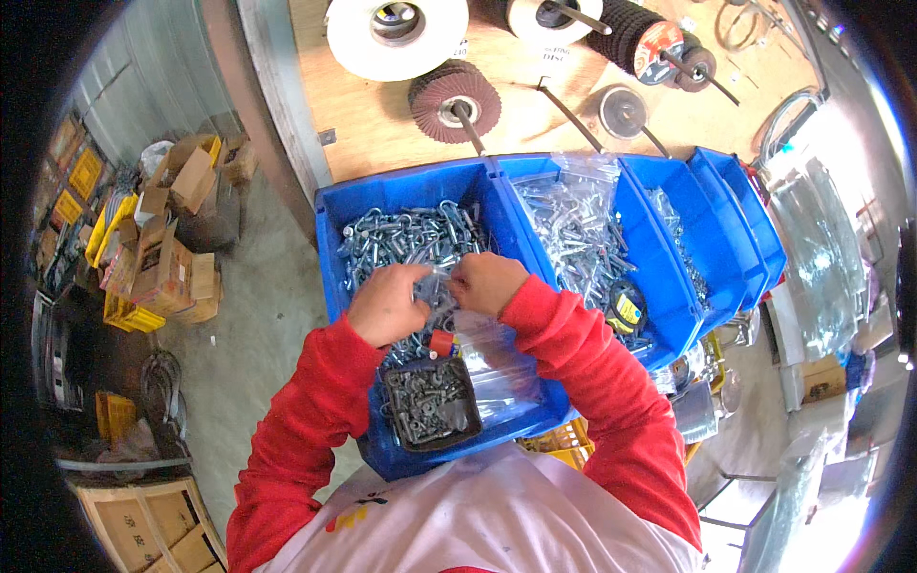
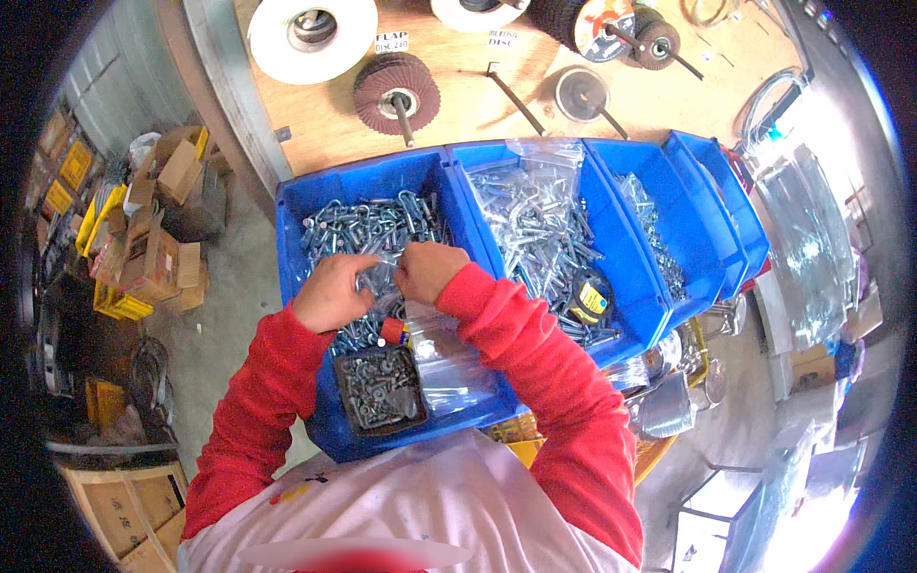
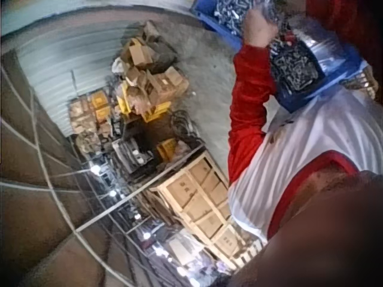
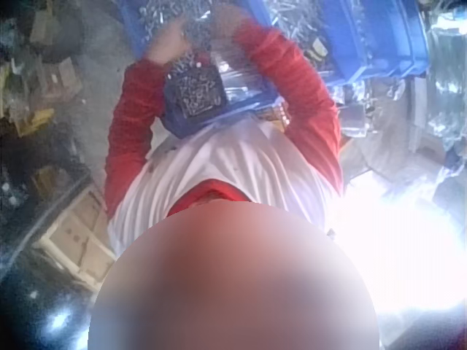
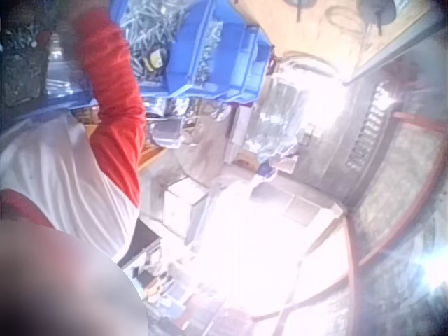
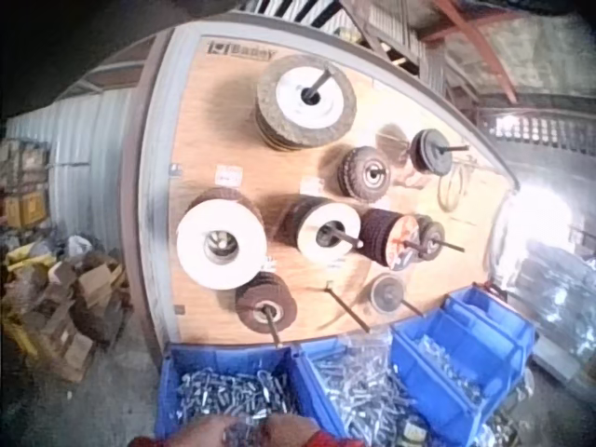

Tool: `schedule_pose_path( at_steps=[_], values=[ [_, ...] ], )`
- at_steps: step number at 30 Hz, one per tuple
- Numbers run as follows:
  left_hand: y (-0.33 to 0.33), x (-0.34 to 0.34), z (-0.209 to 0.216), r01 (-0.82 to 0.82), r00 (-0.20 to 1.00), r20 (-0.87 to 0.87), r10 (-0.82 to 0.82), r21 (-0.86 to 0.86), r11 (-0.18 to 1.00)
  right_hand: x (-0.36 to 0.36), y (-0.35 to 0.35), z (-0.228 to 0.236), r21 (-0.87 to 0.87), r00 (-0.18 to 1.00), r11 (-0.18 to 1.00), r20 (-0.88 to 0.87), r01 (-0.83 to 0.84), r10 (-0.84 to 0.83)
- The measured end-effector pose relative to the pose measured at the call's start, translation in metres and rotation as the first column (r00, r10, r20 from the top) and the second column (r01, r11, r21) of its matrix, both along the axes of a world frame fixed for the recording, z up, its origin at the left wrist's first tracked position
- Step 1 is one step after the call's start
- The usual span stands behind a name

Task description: The person repeatedly scoops metal fasteners from blue bins into small clear plastic bags, seals each bag, and places it back into the bin. The process is repeated continuously with no visible change in the overall inventory.

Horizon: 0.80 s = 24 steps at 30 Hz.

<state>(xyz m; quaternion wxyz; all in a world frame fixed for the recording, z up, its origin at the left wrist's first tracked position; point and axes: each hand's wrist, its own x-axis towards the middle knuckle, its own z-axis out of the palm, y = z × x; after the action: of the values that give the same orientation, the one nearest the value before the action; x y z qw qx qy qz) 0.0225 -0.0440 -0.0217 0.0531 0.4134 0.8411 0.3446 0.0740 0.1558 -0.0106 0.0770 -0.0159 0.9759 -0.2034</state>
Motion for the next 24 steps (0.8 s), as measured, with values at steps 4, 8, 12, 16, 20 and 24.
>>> schedule_pose_path(
  at_steps=[4,8,12,16,20,24],
  values=[
    [0.003,0.0,0.02,-0.005,0.997,0.076,0.005,-0.01,1.0,0.007,0.002,0.015,-0.042,0.996,0.999,-0.09,-0.026,0.022],
    [0.008,-0.005,0.047,0.069,0.982,0.18,-0.049,-0.107,0.992,0.009,-0.003,0.016,-0.157,0.997,0.987,-0.078,-0.04,0.028],
    [0.005,-0.007,0.052,0.032,0.999,-0.012,-0.034,-0.131,0.991,0.007,0.005,0.02,-0.245,0.993,0.969,-0.112,0.007,-0.036],
    [0.013,-0.011,0.053,-0.005,0.986,-0.168,0.02,0.088,0.996,0.003,0.009,0.026,-0.383,0.968,0.922,-0.247,-0.059,-0.041],
    [0.027,-0.015,0.069,0.013,0.998,-0.063,-0.01,0.045,0.999,0.031,0.024,0.03,-0.39,0.891,0.92,-0.431,-0.041,-0.143],
    [0.035,-0.004,0.059,-0.022,0.999,0.037,0.019,0.101,0.995,0.085,0.114,0.033,-0.46,0.747,0.884,-0.559,0.083,-0.361]
  ],
)
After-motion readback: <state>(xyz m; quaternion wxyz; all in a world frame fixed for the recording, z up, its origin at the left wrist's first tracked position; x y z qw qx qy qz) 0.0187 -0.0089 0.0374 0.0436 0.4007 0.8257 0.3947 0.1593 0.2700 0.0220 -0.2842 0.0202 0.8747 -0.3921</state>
